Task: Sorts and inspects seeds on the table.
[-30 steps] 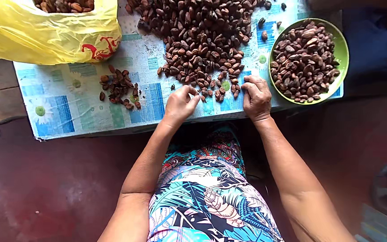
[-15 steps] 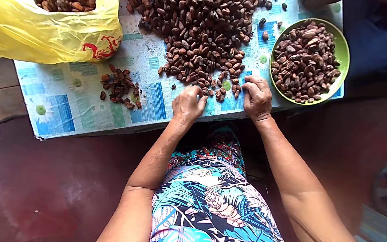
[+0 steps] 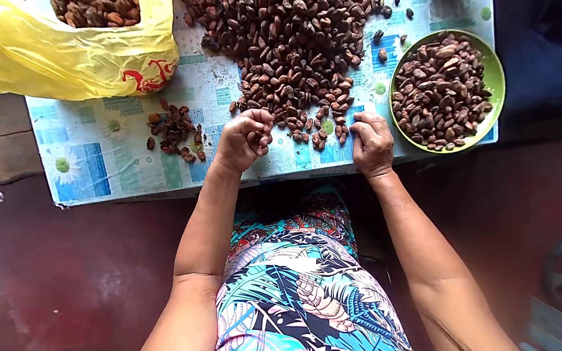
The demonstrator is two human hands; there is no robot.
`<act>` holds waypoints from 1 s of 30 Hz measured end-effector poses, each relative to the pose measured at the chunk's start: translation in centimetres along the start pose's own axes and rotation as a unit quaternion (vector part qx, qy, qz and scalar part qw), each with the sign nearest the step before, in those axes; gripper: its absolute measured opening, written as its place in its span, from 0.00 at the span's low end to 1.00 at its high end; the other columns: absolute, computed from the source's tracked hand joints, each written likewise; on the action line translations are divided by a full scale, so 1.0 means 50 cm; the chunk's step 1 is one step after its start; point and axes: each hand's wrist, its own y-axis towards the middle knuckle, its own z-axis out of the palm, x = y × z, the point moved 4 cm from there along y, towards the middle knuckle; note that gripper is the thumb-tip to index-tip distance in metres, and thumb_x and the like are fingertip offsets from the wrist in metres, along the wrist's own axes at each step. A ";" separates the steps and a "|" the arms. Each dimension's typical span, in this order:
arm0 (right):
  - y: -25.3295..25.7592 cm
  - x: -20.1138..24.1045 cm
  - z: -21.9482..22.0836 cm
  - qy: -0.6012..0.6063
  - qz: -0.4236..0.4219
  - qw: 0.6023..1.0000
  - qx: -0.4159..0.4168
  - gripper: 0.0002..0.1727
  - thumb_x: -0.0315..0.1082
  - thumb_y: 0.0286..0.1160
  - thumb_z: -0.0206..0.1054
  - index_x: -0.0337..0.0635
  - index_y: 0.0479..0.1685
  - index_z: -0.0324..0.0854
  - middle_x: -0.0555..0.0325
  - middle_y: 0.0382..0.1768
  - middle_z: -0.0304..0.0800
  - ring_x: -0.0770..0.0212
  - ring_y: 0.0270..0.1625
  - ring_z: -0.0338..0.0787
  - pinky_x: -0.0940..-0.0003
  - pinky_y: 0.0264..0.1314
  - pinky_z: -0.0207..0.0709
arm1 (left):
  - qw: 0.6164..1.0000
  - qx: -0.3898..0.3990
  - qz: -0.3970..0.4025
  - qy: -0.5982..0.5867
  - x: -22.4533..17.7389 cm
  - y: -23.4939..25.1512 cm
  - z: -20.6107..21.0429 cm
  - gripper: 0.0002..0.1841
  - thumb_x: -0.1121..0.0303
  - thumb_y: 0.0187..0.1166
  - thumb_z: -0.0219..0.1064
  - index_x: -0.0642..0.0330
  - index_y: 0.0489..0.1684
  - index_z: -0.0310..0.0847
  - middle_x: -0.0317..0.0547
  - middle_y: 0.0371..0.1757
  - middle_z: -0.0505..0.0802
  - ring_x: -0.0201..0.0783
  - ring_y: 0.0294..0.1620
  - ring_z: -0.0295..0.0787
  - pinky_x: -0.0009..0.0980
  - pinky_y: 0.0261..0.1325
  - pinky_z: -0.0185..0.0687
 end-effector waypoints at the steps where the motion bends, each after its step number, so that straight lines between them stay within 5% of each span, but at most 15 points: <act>1: -0.001 0.000 0.000 -0.001 0.000 1.000 0.000 0.15 0.21 0.75 0.55 0.33 0.42 0.91 0.41 0.61 0.93 0.41 0.70 0.88 0.53 0.77 0.76 | 0.998 -0.029 0.020 0.057 -0.006 0.009 0.006 0.12 0.74 0.76 0.49 0.49 0.36 0.80 0.26 0.21 0.82 0.19 0.13 0.68 0.14 0.14 0.62; 3: -0.001 0.000 0.000 -0.001 -0.001 1.000 -0.003 0.15 0.20 0.75 0.55 0.33 0.42 0.91 0.41 0.61 0.93 0.41 0.70 0.89 0.54 0.76 0.76 | 0.956 -0.081 0.105 0.261 -0.011 0.029 0.016 0.08 0.75 0.79 0.60 0.59 0.45 0.85 0.31 0.24 0.82 0.19 0.16 0.67 0.15 0.20 0.64; 5: 0.000 0.001 0.000 -0.002 -0.002 1.000 -0.007 0.15 0.21 0.76 0.55 0.33 0.42 0.91 0.41 0.60 0.93 0.42 0.70 0.89 0.54 0.77 0.76 | 0.850 -0.073 0.169 0.494 -0.007 0.044 0.026 0.13 0.70 0.81 0.65 0.65 0.56 0.89 0.49 0.41 0.94 0.37 0.34 0.87 0.38 0.45 0.83; 7: 0.000 0.001 -0.001 -0.004 0.000 1.000 -0.005 0.15 0.21 0.76 0.55 0.33 0.43 0.91 0.41 0.61 0.93 0.41 0.70 0.88 0.54 0.77 0.76 | 0.787 -0.050 0.137 0.599 0.006 0.051 0.043 0.17 0.65 0.83 0.66 0.64 0.64 0.86 0.60 0.45 0.95 0.58 0.42 0.92 0.62 0.50 0.83; 9: 0.000 0.002 -0.002 -0.007 0.000 1.000 -0.001 0.15 0.21 0.76 0.55 0.33 0.43 0.91 0.41 0.61 0.93 0.41 0.70 0.89 0.53 0.76 0.76 | 0.760 -0.045 0.087 0.643 0.013 0.049 0.054 0.19 0.62 0.84 0.67 0.63 0.68 0.82 0.64 0.44 0.93 0.66 0.44 0.92 0.68 0.49 0.80; 14: -0.001 0.001 0.000 -0.004 0.002 1.000 -0.006 0.15 0.20 0.76 0.55 0.34 0.43 0.91 0.41 0.61 0.93 0.42 0.70 0.88 0.54 0.77 0.76 | 0.781 -0.027 0.080 0.618 0.015 0.049 0.050 0.21 0.61 0.82 0.69 0.66 0.66 0.79 0.62 0.41 0.92 0.61 0.40 0.90 0.64 0.48 0.81; 21: 0.001 0.004 0.000 -0.003 0.007 1.000 -0.006 0.15 0.21 0.74 0.56 0.34 0.42 0.91 0.41 0.61 0.93 0.41 0.69 0.89 0.52 0.76 0.77 | 0.736 -0.009 -0.012 0.676 0.002 0.052 0.077 0.19 0.64 0.84 0.65 0.64 0.68 0.79 0.67 0.51 0.92 0.69 0.55 0.90 0.71 0.55 0.78; 24: -0.001 0.013 0.002 -0.002 0.018 1.000 -0.006 0.14 0.22 0.73 0.58 0.34 0.41 0.92 0.40 0.60 0.93 0.40 0.68 0.89 0.49 0.74 0.79 | 0.760 -0.010 0.023 0.649 0.006 0.043 0.067 0.18 0.68 0.82 0.65 0.69 0.64 0.80 0.68 0.50 0.92 0.68 0.54 0.90 0.71 0.56 0.79; 26: 0.000 0.013 0.001 0.003 0.022 1.000 -0.012 0.13 0.22 0.72 0.59 0.34 0.41 0.92 0.40 0.60 0.93 0.39 0.68 0.90 0.47 0.72 0.80 | 0.814 -0.016 0.064 0.577 -0.001 0.038 0.052 0.15 0.70 0.81 0.66 0.72 0.60 0.81 0.63 0.48 0.92 0.55 0.46 0.91 0.57 0.53 0.85; 28: -0.001 0.013 0.003 0.010 0.021 1.000 -0.021 0.13 0.22 0.70 0.60 0.34 0.39 0.93 0.41 0.58 0.94 0.40 0.67 0.91 0.46 0.72 0.81 | 0.850 -0.052 0.085 0.517 -0.015 0.022 0.036 0.13 0.67 0.83 0.66 0.68 0.57 0.80 0.52 0.41 0.90 0.35 0.29 0.80 0.37 0.35 0.79; 30: 0.001 0.012 0.005 0.019 0.018 0.999 -0.029 0.13 0.21 0.69 0.60 0.34 0.38 0.93 0.41 0.58 0.94 0.40 0.66 0.91 0.46 0.71 0.81 | 0.858 -0.088 0.074 0.500 -0.022 0.025 0.023 0.14 0.66 0.84 0.66 0.68 0.57 0.80 0.50 0.36 0.88 0.33 0.24 0.73 0.35 0.31 0.73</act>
